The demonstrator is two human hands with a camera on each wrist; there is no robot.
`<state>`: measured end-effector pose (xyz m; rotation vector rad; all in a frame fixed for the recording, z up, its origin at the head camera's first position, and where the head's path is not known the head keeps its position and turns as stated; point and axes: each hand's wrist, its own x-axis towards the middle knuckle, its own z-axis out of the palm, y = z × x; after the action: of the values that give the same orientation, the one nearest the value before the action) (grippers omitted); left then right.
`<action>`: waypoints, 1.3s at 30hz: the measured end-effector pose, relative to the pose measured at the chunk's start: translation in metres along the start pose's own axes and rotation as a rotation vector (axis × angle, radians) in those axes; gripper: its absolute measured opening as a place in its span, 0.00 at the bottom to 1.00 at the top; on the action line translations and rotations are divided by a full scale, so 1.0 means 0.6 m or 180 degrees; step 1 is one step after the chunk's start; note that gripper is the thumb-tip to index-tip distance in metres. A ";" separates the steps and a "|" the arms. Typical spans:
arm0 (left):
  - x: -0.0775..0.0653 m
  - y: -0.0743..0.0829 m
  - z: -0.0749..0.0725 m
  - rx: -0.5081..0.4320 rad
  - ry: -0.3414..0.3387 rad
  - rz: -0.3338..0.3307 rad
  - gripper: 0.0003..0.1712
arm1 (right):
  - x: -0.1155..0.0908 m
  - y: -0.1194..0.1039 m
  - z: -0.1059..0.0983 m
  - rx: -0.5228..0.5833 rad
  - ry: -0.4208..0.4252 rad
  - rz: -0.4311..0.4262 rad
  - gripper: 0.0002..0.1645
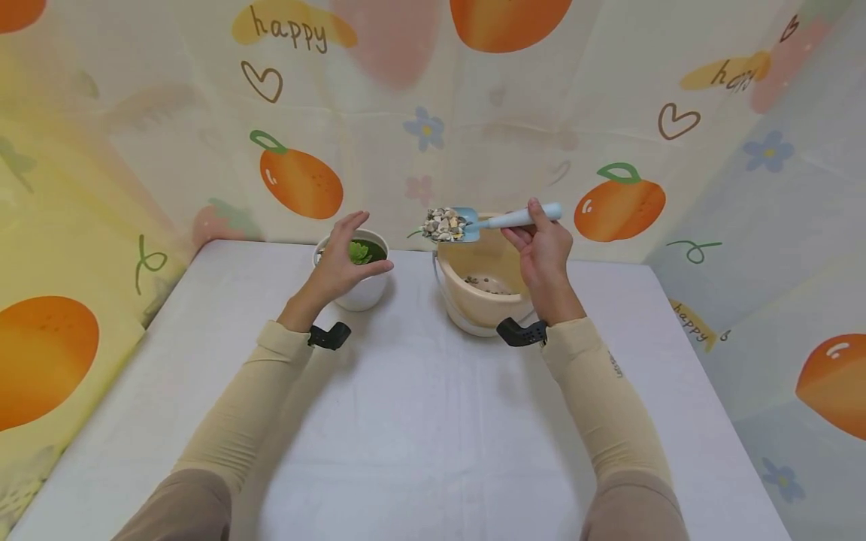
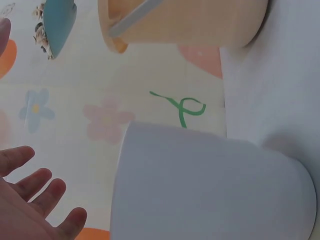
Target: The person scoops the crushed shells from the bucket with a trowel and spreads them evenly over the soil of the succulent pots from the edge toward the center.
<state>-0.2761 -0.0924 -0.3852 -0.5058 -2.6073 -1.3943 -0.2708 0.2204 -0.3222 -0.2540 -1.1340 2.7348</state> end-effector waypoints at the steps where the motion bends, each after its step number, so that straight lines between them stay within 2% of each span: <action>1: 0.000 -0.002 -0.003 0.0015 0.0005 -0.0019 0.61 | 0.000 0.002 0.002 -0.0002 -0.0007 0.0010 0.11; 9: -0.005 -0.021 -0.023 0.0086 0.0026 -0.0056 0.61 | 0.000 0.025 0.018 -0.0014 -0.0001 0.0064 0.10; 14: -0.014 -0.035 -0.036 0.0124 0.0071 -0.0124 0.62 | 0.000 0.043 0.028 -0.0020 -0.0001 0.0191 0.10; 22: -0.022 -0.056 -0.048 0.0134 0.0154 -0.0069 0.65 | 0.001 0.066 0.042 -0.0069 0.0021 0.0262 0.09; 30: -0.026 -0.068 -0.056 0.0120 0.0151 -0.0218 0.62 | 0.004 0.087 0.054 -0.0102 -0.0061 0.0278 0.09; 39: -0.024 -0.079 -0.064 0.0027 0.0083 -0.0413 0.63 | 0.006 0.104 0.069 -0.0121 0.0025 0.0249 0.09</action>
<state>-0.2809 -0.1518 -0.4045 -0.3201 -2.6667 -1.4160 -0.2889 0.1493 -0.3378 -0.3205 -1.1997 2.7788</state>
